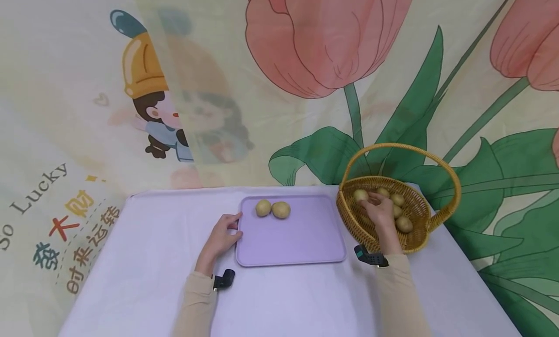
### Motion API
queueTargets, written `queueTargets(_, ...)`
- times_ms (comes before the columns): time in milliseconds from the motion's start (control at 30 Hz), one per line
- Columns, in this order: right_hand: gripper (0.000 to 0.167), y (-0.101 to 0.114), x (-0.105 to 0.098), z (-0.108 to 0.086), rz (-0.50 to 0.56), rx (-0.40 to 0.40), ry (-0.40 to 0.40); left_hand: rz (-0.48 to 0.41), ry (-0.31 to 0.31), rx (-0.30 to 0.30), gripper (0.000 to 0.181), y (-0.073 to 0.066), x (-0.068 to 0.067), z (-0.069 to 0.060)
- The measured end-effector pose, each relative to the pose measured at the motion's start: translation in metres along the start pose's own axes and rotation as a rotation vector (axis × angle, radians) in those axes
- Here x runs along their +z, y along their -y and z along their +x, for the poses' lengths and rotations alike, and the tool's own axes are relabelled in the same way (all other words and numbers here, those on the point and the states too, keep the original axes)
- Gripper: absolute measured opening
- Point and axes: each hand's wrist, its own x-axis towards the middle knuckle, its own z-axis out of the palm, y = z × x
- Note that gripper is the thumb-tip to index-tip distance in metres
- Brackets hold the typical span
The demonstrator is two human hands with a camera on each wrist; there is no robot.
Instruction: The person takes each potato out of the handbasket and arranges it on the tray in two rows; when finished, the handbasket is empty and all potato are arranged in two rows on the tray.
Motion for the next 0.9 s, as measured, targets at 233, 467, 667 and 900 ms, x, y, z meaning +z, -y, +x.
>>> queueTargets(233,0.049,0.002,0.0,-0.012,-0.004,-0.056,-0.029,-0.003,0.003,0.009,0.059,0.0,0.0,0.0)
queueTargets(467,0.046,0.004,0.0,-0.023,-0.015,-0.085,-0.023,-0.015,-0.001,0.027,0.058,0.0,-0.001,-0.001)
queueTargets(667,0.048,0.011,0.002,-0.033,0.022,-0.089,-0.018,-0.012,-0.005,0.023,0.058,0.0,-0.001,0.0)
queueTargets(900,0.051,0.022,0.013,-0.04,0.061,-0.12,0.019,-0.007,-0.005,0.018,0.058,0.001,0.0,0.0)
